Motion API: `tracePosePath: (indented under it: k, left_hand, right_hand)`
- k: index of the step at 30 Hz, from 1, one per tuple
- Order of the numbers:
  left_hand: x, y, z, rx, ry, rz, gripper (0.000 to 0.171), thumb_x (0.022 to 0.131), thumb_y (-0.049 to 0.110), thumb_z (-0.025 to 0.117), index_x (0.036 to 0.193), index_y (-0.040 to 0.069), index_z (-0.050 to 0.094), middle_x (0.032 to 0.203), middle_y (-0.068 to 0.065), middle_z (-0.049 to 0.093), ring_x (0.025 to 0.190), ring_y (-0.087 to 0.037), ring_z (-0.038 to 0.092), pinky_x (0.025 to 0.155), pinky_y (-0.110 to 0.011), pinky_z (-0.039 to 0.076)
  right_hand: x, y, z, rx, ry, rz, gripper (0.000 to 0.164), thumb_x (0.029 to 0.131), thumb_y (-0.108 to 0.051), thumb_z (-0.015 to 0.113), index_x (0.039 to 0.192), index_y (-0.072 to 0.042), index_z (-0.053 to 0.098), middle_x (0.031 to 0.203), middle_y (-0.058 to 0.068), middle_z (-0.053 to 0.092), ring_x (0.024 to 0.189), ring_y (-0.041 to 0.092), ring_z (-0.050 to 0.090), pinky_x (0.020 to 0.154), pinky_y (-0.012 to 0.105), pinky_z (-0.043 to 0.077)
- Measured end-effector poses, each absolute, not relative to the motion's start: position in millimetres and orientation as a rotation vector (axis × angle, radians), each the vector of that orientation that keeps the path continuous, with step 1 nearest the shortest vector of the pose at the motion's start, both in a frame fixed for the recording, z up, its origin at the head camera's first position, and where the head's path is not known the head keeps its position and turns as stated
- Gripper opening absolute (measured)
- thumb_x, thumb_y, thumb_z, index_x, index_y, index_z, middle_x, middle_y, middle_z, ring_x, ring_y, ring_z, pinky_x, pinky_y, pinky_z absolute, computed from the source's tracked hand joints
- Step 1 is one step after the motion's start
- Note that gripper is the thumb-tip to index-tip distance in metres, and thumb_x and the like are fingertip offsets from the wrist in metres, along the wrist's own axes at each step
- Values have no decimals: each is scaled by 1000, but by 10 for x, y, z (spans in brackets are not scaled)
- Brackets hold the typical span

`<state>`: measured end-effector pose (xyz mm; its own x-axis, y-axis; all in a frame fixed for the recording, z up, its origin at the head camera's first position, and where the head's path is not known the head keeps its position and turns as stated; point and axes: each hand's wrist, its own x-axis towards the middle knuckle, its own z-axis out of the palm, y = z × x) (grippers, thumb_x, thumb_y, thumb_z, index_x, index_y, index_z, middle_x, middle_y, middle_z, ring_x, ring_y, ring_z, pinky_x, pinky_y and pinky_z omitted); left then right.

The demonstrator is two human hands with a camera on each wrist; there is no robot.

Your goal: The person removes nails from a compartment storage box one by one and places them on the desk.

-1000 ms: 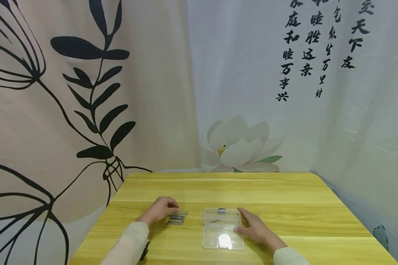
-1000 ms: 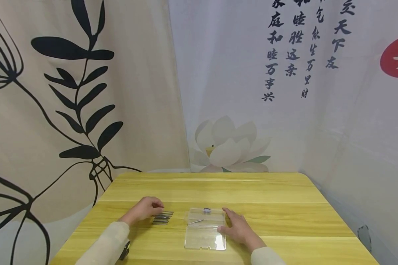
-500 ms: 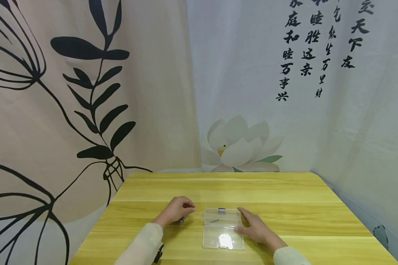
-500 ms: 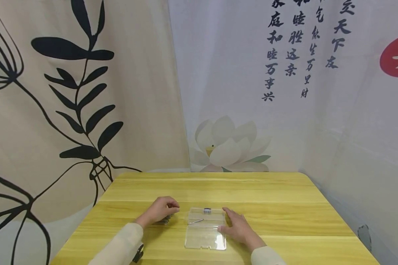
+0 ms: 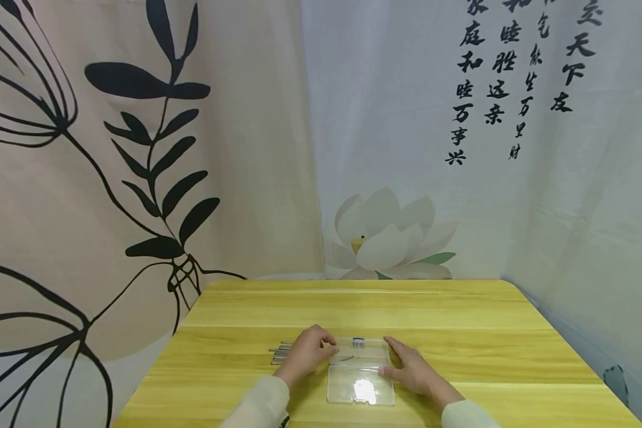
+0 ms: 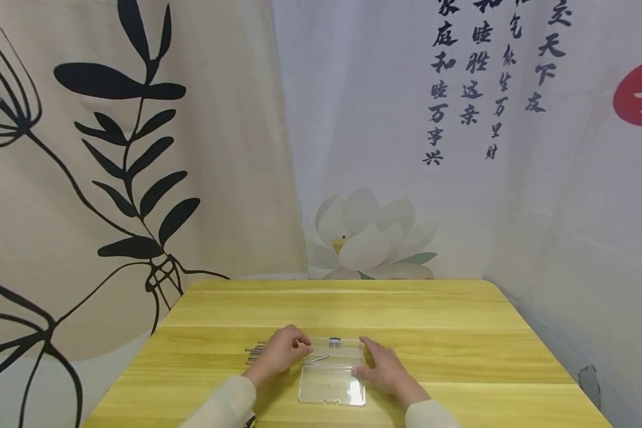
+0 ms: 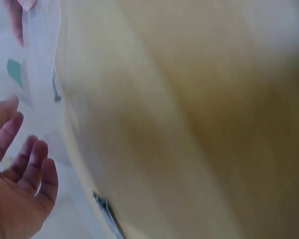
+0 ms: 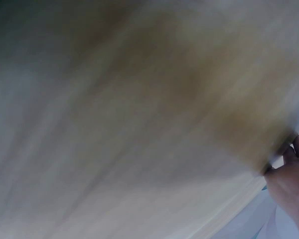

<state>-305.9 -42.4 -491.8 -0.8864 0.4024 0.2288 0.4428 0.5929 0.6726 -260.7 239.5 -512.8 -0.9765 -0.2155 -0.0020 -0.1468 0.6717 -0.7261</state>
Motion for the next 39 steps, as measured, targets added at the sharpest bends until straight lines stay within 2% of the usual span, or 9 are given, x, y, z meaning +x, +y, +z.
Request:
tracePosePath:
  k: [10, 24, 33, 39]
  left_hand:
    - [-2955, -238, -5033, -525, -2709, -1204, 5, 86, 18, 78, 85, 16, 74, 96, 0, 59, 77, -13, 52, 64, -33, 46]
    - [-2878, -53, -5038, -418, -2658, -935, 11, 75, 14, 82, 74, 18, 72, 85, 2, 57, 80, -19, 54, 66, -37, 45]
    - [-2880, -7, -5034, -352, -2691, -921, 10, 74, 16, 85, 71, 18, 76, 80, 7, 50, 79, -16, 47, 75, -39, 40]
    - [-2901, -21, -5017, -394, -2680, -983, 14, 75, 12, 84, 67, 16, 74, 80, 5, 51, 80, -18, 46, 74, -40, 39]
  right_hand:
    - [-2606, 2408, -5141, -315, 2790, -1212, 83, 89, -40, 74, 153, -5, 34, 153, 26, 35, 138, 54, 25, 107, 70, 20]
    - [-2608, 2417, -5142, -294, 2806, -1212, 84, 88, -41, 74, 153, -6, 34, 152, 26, 35, 138, 55, 26, 106, 70, 20]
    - [-2616, 2416, -5149, -295, 2803, -1210, 84, 88, -42, 74, 153, -5, 34, 152, 27, 36, 137, 56, 26, 105, 72, 20]
    - [-2619, 2402, -5153, -299, 2794, -1229, 85, 88, -41, 74, 153, -5, 34, 152, 27, 36, 137, 55, 26, 106, 71, 20]
